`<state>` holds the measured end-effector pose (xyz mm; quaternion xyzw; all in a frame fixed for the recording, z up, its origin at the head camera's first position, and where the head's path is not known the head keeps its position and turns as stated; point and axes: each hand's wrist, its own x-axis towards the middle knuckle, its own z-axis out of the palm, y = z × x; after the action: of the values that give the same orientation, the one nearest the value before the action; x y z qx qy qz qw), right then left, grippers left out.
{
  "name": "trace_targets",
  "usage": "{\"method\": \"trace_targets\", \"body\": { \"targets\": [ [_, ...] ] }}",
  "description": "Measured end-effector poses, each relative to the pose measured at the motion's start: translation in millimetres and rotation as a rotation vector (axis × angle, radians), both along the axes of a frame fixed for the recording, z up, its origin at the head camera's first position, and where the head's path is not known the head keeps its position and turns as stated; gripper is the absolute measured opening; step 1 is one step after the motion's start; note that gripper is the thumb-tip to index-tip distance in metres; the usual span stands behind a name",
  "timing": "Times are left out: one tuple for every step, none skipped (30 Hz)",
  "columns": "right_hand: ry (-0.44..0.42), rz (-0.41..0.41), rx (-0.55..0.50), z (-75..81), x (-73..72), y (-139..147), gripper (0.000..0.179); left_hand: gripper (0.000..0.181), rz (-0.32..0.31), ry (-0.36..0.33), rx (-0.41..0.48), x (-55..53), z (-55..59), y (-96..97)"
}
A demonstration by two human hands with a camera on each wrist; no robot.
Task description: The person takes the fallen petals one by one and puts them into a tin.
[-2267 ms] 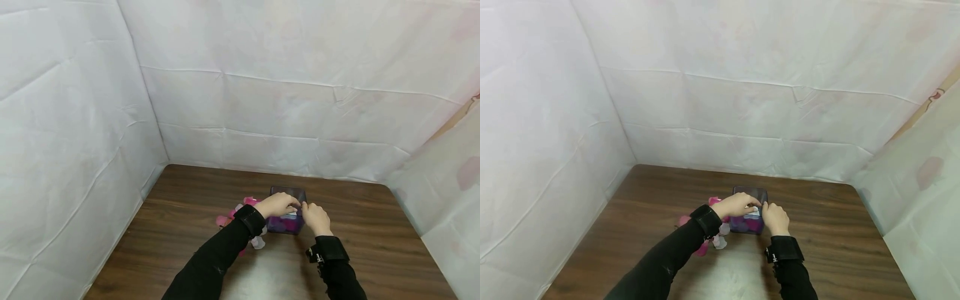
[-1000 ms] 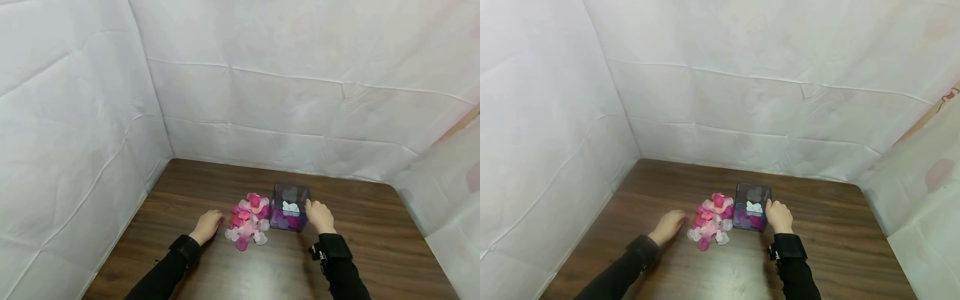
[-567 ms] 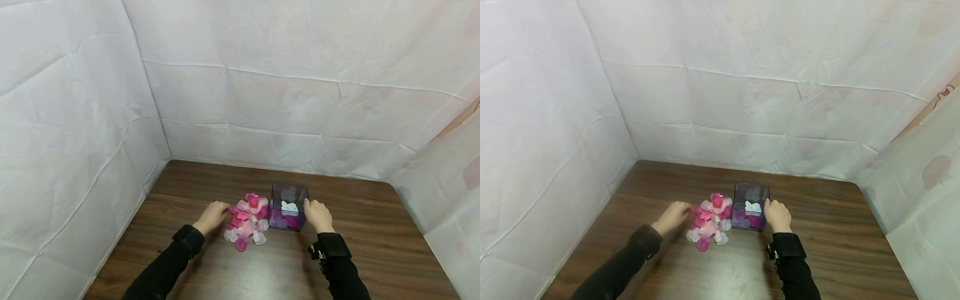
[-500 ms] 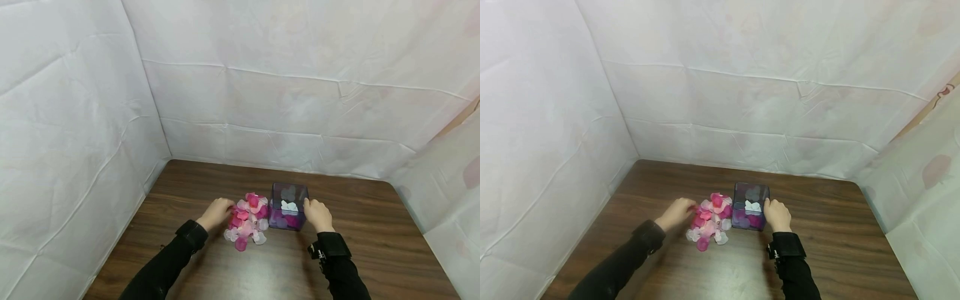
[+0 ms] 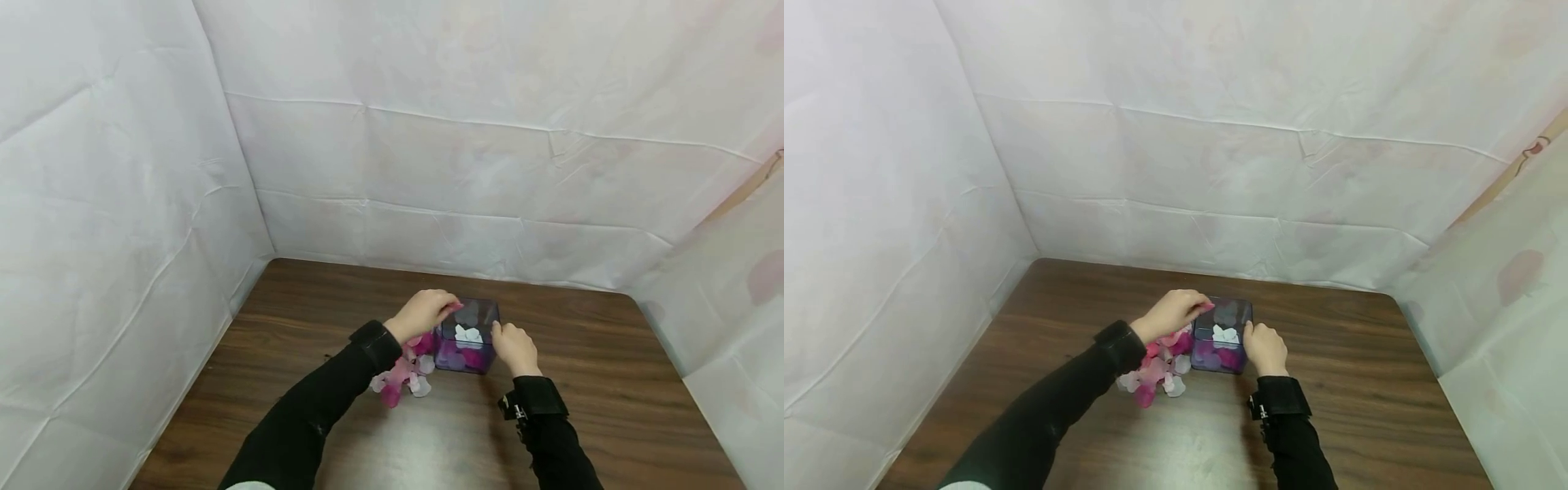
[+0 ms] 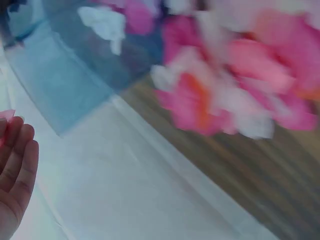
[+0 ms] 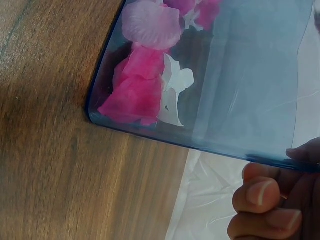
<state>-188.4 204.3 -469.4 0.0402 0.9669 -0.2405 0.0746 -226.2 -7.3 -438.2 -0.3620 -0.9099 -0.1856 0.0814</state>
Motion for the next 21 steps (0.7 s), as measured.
{"method": "trace_targets", "body": {
  "targets": [
    [-0.003,-0.004,0.003,-0.4,-0.3,-1,0.05,0.017,-0.017,0.007,-0.039,-0.4,2.0,6.8],
    [-0.004,-0.007,0.005,-0.5,-0.6,-1,0.05,0.017,-0.034,0.011,-0.074,-0.4,3.7,13.0],
    [-0.005,-0.007,0.007,-0.6,-1.2,-3,0.051,0.017,-0.049,0.016,-0.113,-0.5,5.0,18.0],
    [-0.008,-0.006,0.007,-0.7,-1.9,-4,0.051,0.017,-0.064,0.016,-0.144,-0.4,5.8,22.5],
    [-0.012,-0.004,0.007,-0.9,-2.3,-5,0.051,0.018,-0.075,0.014,-0.171,-0.3,6.2,26.3],
    [-0.011,-0.003,0.007,-1.0,-2.9,-6,0.051,0.017,-0.082,0.017,-0.197,-0.4,5.8,29.8],
    [-0.012,-0.001,0.005,-1.6,-3.3,-7,0.051,0.017,-0.087,0.013,-0.218,-0.6,4.4,32.7],
    [-0.014,0.001,0.004,-2.1,-3.6,-7,0.051,0.017,-0.092,0.001,-0.235,-0.4,2.7,35.1],
    [-0.011,0.005,0.004,-2.7,-3.8,-7,0.05,0.017,-0.098,-0.02,-0.258,-0.1,1.1,37.2],
    [-0.006,0.008,0.004,-3.2,-3.9,-8,0.05,0.018,-0.098,-0.05,-0.289,0.3,-0.4,39.0],
    [0.0,0.011,0.005,-3.6,-4.0,-8,0.05,0.02,-0.099,-0.076,-0.322,0.9,-2.0,40.1],
    [0.006,0.015,0.004,-4.0,-4.0,-9,0.049,0.022,-0.101,-0.103,-0.354,1.3,-3.6,40.8],
    [0.008,0.02,0.004,-4.5,-3.9,-9,0.049,0.026,-0.104,-0.131,-0.377,1.5,-5.0,41.1],
    [0.01,0.023,0.006,-4.6,-3.7,-10,0.049,0.029,-0.107,-0.149,-0.396,1.8,-5.7,40.9],
    [0.011,0.027,0.005,-5.1,-3.5,-10,0.049,0.033,-0.108,-0.166,-0.409,2.0,-6.0,40.5],
    [0.01,0.028,0.004,-5.3,-3.2,-10,0.049,0.035,-0.109,-0.171,-0.406,1.6,-7.0,39.7],
    [0.009,0.028,0.004,-5.8,-3.4,-10,0.049,0.036,-0.117,-0.166,-0.388,1.3,-7.7,38.4],
    [0.003,0.029,0.003,-6.4,-3.5,-10,0.048,0.036,-0.128,-0.158,-0.365,0.9,-8.8,36.9],
    [-0.001,0.028,0.004,-6.8,-3.6,-10,0.048,0.035,-0.137,-0.142,-0.338,1.0,-9.4,34.7],
    [-0.004,0.027,0.002,-7.1,-3.7,-9,0.048,0.035,-0.143,-0.126,-0.31,1.3,-9.4,31.9],
    [0.0,0.025,0.001,-7.2,-4.0,-9,0.048,0.035,-0.144,-0.103,-0.279,1.3,-9.6,28.9]
  ]
}}
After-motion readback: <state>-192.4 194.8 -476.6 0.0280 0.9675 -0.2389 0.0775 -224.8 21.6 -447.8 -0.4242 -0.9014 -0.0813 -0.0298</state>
